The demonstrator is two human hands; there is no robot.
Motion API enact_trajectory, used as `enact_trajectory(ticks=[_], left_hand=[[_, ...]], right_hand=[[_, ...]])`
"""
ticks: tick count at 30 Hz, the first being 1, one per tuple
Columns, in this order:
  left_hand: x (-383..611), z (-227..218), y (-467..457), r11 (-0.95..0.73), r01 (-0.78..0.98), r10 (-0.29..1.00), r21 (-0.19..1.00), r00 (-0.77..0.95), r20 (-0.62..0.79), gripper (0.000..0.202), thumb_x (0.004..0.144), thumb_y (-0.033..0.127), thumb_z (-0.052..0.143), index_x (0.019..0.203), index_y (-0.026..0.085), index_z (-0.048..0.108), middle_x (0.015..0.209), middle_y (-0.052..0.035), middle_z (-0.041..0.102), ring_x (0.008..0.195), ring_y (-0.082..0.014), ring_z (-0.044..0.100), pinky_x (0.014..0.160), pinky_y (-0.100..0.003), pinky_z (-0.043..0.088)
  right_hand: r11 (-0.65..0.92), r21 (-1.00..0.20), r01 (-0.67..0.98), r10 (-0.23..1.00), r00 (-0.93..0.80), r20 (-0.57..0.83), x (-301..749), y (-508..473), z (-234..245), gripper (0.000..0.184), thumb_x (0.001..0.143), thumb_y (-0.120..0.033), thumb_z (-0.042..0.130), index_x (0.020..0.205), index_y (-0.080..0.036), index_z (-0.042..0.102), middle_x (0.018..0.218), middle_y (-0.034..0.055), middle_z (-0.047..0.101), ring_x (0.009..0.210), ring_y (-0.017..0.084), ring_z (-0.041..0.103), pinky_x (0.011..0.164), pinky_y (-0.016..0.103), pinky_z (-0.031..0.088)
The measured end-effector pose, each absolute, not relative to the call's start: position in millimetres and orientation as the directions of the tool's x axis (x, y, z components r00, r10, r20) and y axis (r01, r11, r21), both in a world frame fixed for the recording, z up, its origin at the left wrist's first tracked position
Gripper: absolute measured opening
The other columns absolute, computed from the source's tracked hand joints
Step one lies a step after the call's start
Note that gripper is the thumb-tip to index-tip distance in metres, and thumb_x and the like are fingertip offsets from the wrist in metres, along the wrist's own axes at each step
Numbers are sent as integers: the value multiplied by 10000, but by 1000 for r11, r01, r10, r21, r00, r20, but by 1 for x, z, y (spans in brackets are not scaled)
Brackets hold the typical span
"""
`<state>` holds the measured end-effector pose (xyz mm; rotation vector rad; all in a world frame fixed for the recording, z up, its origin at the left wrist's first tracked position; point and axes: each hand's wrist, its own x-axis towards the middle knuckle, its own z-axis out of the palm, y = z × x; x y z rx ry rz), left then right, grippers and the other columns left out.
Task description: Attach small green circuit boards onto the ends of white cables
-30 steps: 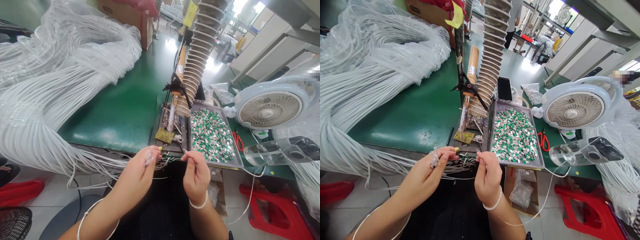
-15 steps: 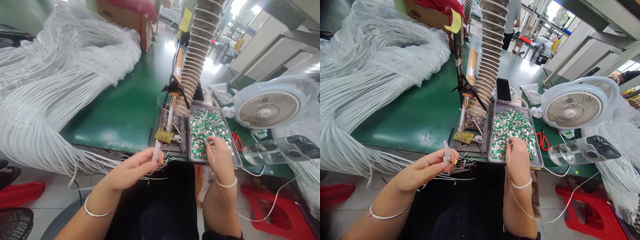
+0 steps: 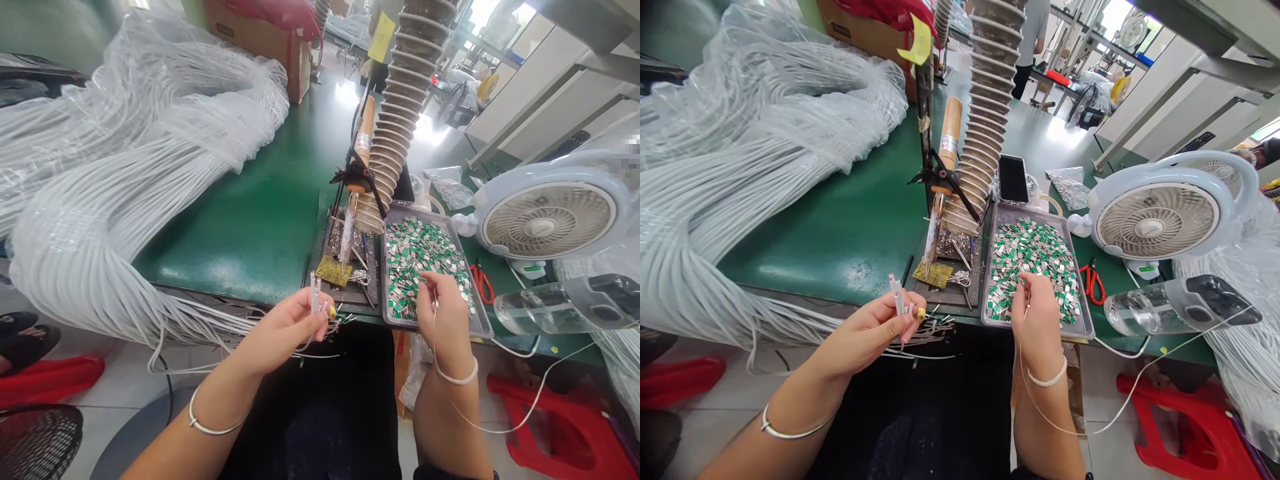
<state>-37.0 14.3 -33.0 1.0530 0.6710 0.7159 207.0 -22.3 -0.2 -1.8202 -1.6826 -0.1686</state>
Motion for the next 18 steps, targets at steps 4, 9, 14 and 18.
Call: enact_trajectory(ticks=[4, 9, 14, 18], left_hand=[[-29, -29, 9, 322, -191, 838, 927, 512, -186, 202, 813, 367, 572, 876, 180, 527, 600, 50, 440, 506, -85, 370, 526, -242, 306], [-23, -21, 6, 366, -205, 873, 908, 415, -258, 221, 773, 348, 612, 894, 180, 534, 652, 49, 441, 522, -73, 365, 508, -221, 313], [-18, -11, 3, 302, -151, 915, 941, 324, -241, 209, 774, 360, 596, 869, 175, 572, 715, 17, 500, 608, -96, 417, 571, -226, 365], [-15, -6, 2, 247, -91, 938, 965, 271, -215, 200, 784, 361, 558, 860, 177, 585, 749, -8, 549, 676, -130, 480, 663, -262, 419]], right_hand=[[145, -521, 841, 819, 193, 541, 178, -29, 6, 102, 849, -171, 461, 909, -187, 542, 789, 27, 546, 708, 144, 538, 648, 281, 464], [211, -712, 670, 859, 221, 462, 148, -36, 2, 71, 850, -159, 487, 861, -203, 543, 750, -2, 552, 663, 117, 538, 612, 251, 459], [222, -776, 590, 884, 213, 416, 127, -33, -5, 73, 864, -173, 469, 862, -195, 538, 712, -6, 542, 621, 109, 537, 582, 250, 465], [210, -833, 512, 887, 257, 382, 114, -28, -9, 91, 868, -174, 459, 917, -191, 534, 698, -13, 551, 575, 95, 563, 562, 236, 495]])
